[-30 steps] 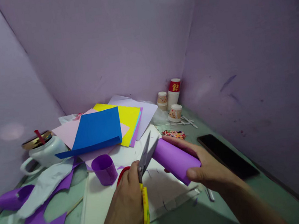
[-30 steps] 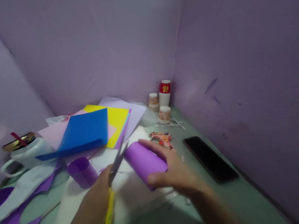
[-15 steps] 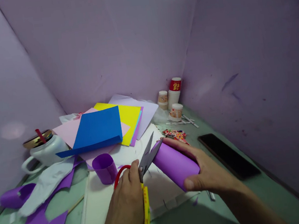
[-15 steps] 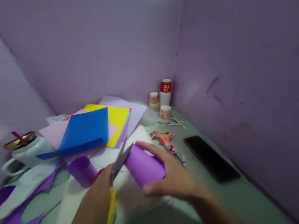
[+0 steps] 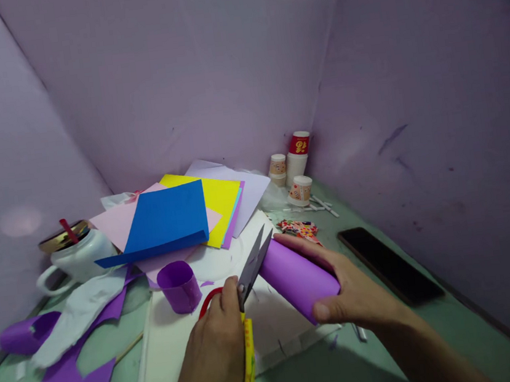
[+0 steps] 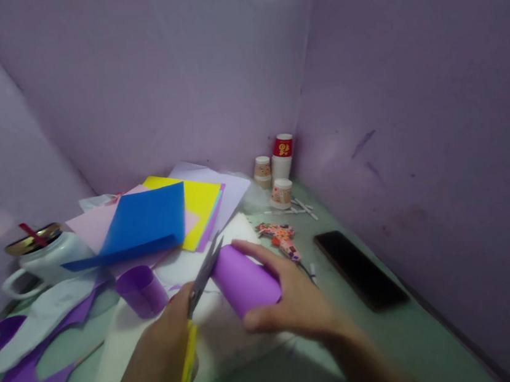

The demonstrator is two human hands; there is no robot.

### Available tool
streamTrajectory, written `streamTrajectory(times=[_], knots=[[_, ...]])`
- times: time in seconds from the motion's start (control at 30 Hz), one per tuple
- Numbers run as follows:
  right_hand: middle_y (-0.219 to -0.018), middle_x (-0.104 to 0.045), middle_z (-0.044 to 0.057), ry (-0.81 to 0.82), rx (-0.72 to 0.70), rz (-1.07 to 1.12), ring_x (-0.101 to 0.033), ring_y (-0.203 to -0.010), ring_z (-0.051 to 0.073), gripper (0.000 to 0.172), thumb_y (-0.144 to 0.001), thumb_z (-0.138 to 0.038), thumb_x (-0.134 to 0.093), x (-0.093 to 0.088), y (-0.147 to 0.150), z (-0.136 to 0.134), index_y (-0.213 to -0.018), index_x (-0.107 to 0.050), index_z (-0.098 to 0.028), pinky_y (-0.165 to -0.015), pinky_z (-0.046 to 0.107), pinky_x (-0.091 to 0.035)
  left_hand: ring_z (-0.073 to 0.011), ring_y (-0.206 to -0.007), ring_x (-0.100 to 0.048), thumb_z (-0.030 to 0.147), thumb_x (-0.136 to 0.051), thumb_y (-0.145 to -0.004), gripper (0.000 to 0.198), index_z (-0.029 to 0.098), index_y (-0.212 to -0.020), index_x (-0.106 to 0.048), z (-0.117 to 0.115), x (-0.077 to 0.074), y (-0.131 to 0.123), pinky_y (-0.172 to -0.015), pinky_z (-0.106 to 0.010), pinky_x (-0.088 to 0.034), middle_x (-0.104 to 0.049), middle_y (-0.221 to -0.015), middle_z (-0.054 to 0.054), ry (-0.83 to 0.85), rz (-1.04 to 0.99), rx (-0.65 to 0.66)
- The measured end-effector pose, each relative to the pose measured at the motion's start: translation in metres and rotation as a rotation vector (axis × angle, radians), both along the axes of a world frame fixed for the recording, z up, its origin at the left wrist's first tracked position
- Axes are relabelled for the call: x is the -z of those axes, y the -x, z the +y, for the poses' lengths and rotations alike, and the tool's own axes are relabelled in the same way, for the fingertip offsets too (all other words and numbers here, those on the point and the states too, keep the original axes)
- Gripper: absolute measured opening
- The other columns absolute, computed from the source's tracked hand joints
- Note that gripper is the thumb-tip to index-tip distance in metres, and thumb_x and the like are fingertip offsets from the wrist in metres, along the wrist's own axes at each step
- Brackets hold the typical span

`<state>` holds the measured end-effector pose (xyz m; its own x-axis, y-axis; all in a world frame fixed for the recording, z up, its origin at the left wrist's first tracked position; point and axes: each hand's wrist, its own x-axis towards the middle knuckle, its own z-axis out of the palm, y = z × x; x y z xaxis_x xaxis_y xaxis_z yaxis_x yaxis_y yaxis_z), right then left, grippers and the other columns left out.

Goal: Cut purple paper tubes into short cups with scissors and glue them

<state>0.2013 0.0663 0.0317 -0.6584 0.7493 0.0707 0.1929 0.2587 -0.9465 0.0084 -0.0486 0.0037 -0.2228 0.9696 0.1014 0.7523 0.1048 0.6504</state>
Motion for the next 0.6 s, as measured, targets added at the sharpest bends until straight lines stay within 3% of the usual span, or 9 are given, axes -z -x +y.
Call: streamTrajectory(times=[0.1, 0.23, 0.3, 0.4, 0.5, 0.6], knots=[[-0.143, -0.047, 0.013, -0.070, 0.013, -0.051, -0.048, -0.123, 0.043, 0.111, -0.044, -0.076, -0.073, -0.003, -0.002, 0.000, -0.139, -0.047, -0.025, -0.101, 0.059, -0.035, -0.0224, -0.071, -0.064, 0.008, -0.039, -0.075, 0.044, 0.021, -0.114, -0.054, 0.001, -0.001, 0.002, -0.055, -0.026, -0.040, -0.068, -0.090, -0.010, 0.018, 0.080, 0.034], [-0.144, -0.047, 0.013, -0.129, -0.034, -0.111, -0.048, -0.123, 0.044, 0.111, -0.045, -0.078, -0.071, -0.007, -0.005, 0.000, -0.140, -0.046, -0.026, -0.101, 0.062, -0.034, -0.0176, -0.054, -0.062, 0.025, -0.048, -0.083, 0.014, 0.024, -0.095, -0.055, 0.006, -0.006, 0.000, -0.049, -0.024, -0.041, -0.063, -0.066, -0.001, -0.085, -0.210, -0.095], [-0.144, -0.047, 0.012, -0.155, -0.103, -0.124, -0.047, -0.126, 0.042, 0.109, -0.047, -0.075, -0.073, -0.007, -0.006, -0.001, -0.140, -0.046, -0.026, -0.105, 0.061, -0.032, -0.0147, -0.047, -0.058, 0.044, -0.055, -0.083, 0.024, 0.024, -0.096, -0.051, 0.008, -0.012, -0.005, -0.044, -0.023, -0.042, -0.063, -0.066, 0.000, -0.115, -0.507, -0.204], [-0.148, -0.043, 0.012, -0.194, -0.241, -0.143, -0.041, -0.133, 0.039, 0.106, -0.050, -0.063, -0.081, -0.006, -0.005, -0.005, -0.141, -0.044, -0.025, -0.111, 0.057, -0.026, -0.0117, -0.041, -0.052, 0.056, -0.059, -0.079, 0.041, 0.023, -0.100, -0.046, 0.008, -0.018, -0.014, -0.039, -0.021, -0.040, -0.062, -0.059, 0.004, -0.106, -0.919, -0.201], [-0.150, -0.039, 0.011, -0.222, -0.368, -0.147, -0.035, -0.137, 0.037, 0.105, -0.051, -0.052, -0.086, -0.003, -0.003, -0.011, -0.143, -0.041, -0.025, -0.114, 0.053, -0.023, -0.0108, -0.035, -0.049, 0.054, -0.061, -0.079, 0.042, 0.021, -0.101, -0.046, 0.008, -0.016, -0.019, -0.037, -0.020, -0.038, -0.052, -0.046, 0.009, -0.082, -1.030, -0.140], [-0.147, -0.044, 0.011, -0.162, -0.301, -0.088, -0.042, -0.132, 0.039, 0.106, -0.050, -0.051, -0.087, 0.000, -0.001, -0.014, -0.142, -0.042, -0.027, -0.112, 0.055, -0.027, -0.0108, -0.033, -0.050, 0.049, -0.066, -0.077, 0.044, 0.022, -0.104, -0.044, 0.011, -0.010, -0.018, -0.036, -0.020, -0.039, -0.050, -0.047, 0.010, -0.077, -1.158, -0.133]])
